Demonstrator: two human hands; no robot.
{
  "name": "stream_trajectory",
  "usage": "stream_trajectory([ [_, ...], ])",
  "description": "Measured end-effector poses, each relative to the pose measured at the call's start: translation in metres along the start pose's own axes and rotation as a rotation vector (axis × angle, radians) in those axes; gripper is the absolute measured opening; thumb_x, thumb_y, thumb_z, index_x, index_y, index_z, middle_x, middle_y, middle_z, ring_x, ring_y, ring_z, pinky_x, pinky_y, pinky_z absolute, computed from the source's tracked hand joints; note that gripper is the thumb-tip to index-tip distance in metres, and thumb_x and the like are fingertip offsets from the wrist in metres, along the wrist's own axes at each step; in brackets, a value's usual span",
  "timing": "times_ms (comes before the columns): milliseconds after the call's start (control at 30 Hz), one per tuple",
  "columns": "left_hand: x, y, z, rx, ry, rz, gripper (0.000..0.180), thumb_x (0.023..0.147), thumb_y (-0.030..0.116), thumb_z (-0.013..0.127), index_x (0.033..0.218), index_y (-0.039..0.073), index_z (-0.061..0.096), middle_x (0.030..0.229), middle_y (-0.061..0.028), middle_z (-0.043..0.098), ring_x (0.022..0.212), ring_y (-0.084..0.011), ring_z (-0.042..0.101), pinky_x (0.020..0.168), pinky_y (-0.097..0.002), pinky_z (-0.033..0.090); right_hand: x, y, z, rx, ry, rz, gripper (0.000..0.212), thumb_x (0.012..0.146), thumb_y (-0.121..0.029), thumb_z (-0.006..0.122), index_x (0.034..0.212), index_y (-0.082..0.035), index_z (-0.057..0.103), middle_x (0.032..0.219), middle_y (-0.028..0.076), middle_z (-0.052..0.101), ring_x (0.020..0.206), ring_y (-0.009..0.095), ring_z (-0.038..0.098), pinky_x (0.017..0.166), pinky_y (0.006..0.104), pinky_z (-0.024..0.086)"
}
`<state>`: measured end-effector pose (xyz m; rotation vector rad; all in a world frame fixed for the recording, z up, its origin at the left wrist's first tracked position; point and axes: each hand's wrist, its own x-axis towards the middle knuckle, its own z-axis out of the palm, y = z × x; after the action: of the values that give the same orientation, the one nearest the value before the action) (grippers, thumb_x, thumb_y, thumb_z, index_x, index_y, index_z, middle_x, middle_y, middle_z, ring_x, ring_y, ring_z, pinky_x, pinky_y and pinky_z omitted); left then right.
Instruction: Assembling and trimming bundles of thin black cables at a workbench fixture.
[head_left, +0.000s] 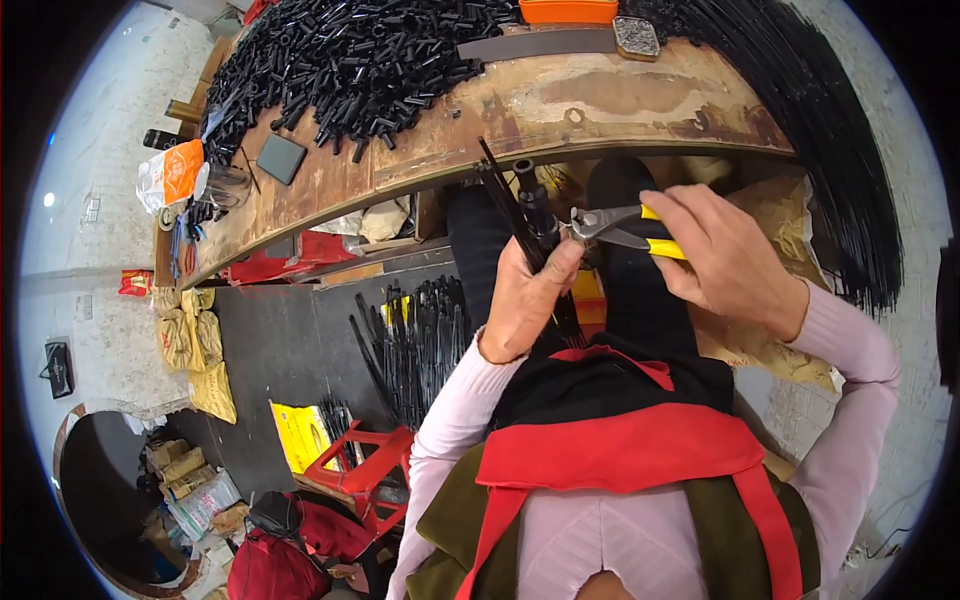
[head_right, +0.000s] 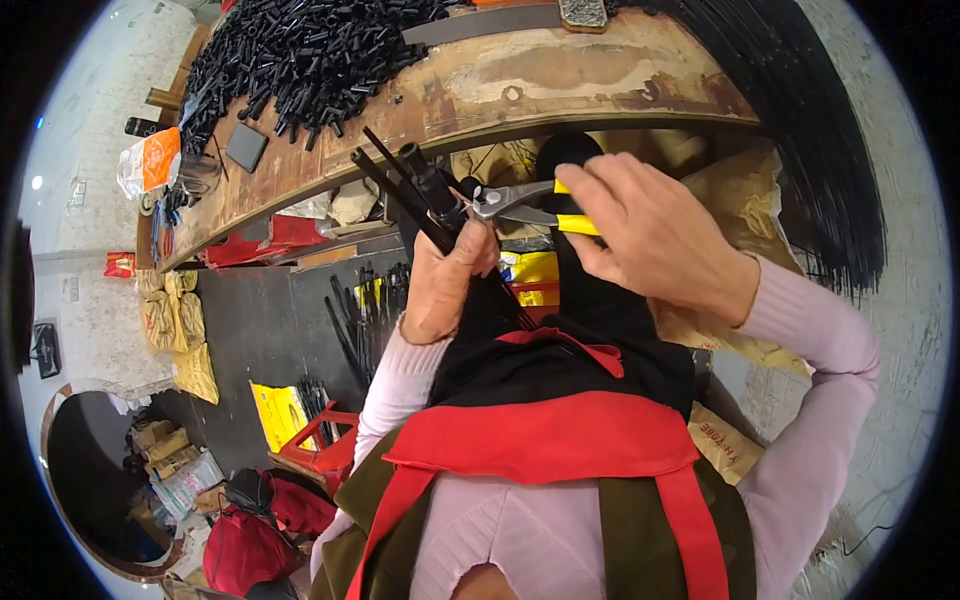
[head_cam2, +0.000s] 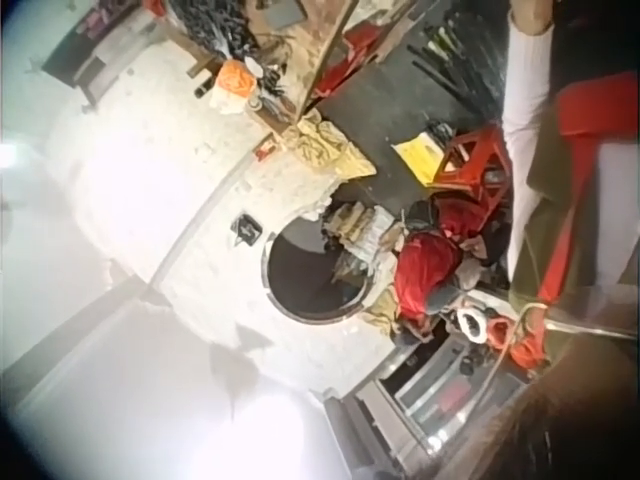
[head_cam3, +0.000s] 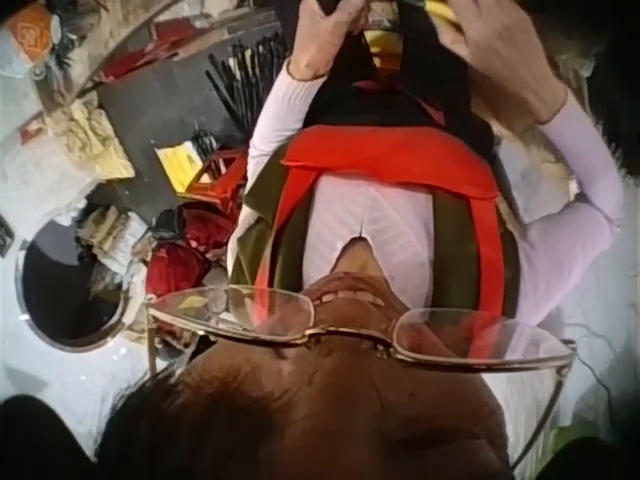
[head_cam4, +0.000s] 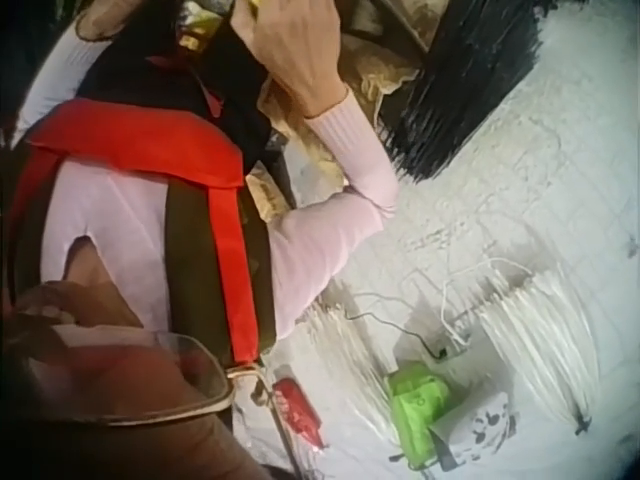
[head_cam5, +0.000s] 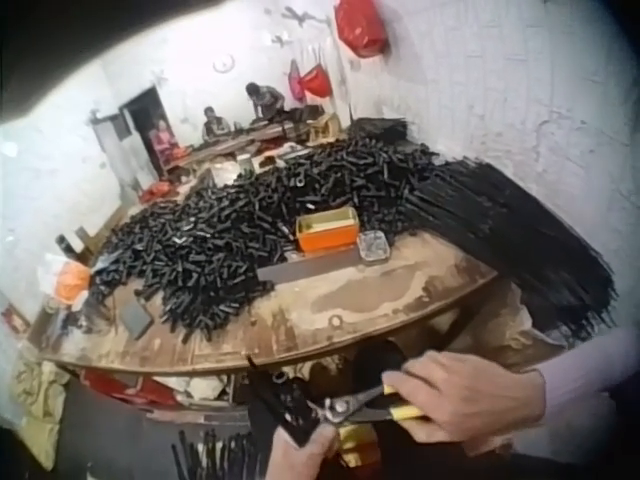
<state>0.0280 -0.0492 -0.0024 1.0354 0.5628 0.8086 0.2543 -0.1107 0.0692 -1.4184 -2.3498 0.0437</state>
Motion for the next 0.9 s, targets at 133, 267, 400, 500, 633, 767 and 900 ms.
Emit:
stream_trajectory([
  [133,-0.003,-0.004,-0.012,-0.021,-0.101,0.008,0.026,0.096,0.029,0.064,0.095,0.004,0.056,0.072,0.0054,0.046,0.063,-0.0043,0.039,0.055,-0.0208,0.033,0.022,-0.006,-0.038,0.866,-0.66,0.562,0.04,0.083,-0.007,0.069,0.116,0.003,0.049,0.073,0.009,0.059,0.058,0.02,0.062,0.054,0.0305,0.049],
  [267,-0.008,-0.002,-0.008,-0.009,-0.191,-0.024,0.031,0.094,0.034,0.066,0.098,0.005,0.056,0.076,0.0058,0.046,0.065,-0.0039,0.038,0.055,-0.0199,0.03,-0.003,-0.015,-0.01,1.459,-0.825,0.789,0.04,0.081,-0.007,0.071,0.113,0.001,0.049,0.068,0.006,0.056,0.052,0.016,0.06,0.048,0.0274,0.046],
  [400,-0.006,-0.005,-0.002,-0.013,-0.093,0.004,0.021,0.096,0.022,0.063,0.103,0.005,0.053,0.077,0.0056,0.047,0.064,-0.0034,0.038,0.055,-0.0189,0.031,-0.015,-0.01,0.007,0.205,0.035,0.07,0.058,0.076,-0.006,0.069,0.129,0.002,0.046,0.101,0.018,0.058,0.087,0.031,0.061,0.075,0.037,0.051],
  [500,0.0,-0.005,0.011,-0.016,0.08,0.034,0.02,0.096,0.015,0.063,0.109,0.005,0.052,0.077,0.0045,0.049,0.064,-0.0032,0.04,0.054,-0.019,0.032,-0.011,0.0,0.01,-0.058,0.039,-0.036,0.056,0.077,-0.004,0.068,0.129,0.002,0.047,0.094,0.018,0.061,0.08,0.029,0.064,0.07,0.0359,0.052],
  [633,-0.005,0.003,-0.006,-0.084,-0.027,0.023,0.042,0.091,0.02,0.07,0.124,0.003,0.052,0.078,0.0029,0.053,0.063,-0.0036,0.043,0.054,-0.0187,0.033,0.013,-0.005,-0.035,1.174,-0.742,0.568,0.048,0.082,-0.006,0.072,0.123,0.003,0.047,0.057,0.008,0.057,0.044,0.014,0.057,0.043,0.0265,0.043],
  [767,-0.006,0.007,-0.01,-0.165,-0.32,-0.058,0.058,0.088,0.03,0.074,0.13,-0.001,0.051,0.08,0.002,0.057,0.064,-0.0042,0.047,0.056,-0.02,0.037,-0.012,-0.019,-0.001,1.417,-0.743,0.657,0.046,0.081,-0.008,0.074,0.117,0.002,0.047,0.063,0.006,0.059,0.049,0.015,0.06,0.046,0.0273,0.044],
  [900,-0.003,0.02,0.004,0.164,-0.125,0.026,0.047,0.093,0.026,0.068,0.128,-0.001,0.053,0.076,0.0035,0.055,0.064,-0.0053,0.046,0.061,-0.0205,0.038,-0.024,-0.014,0.019,0.266,0.042,0.134,0.061,0.077,-0.005,0.07,0.132,0.002,0.043,0.118,0.022,0.05,0.102,0.035,0.056,0.088,0.0391,0.047],
])
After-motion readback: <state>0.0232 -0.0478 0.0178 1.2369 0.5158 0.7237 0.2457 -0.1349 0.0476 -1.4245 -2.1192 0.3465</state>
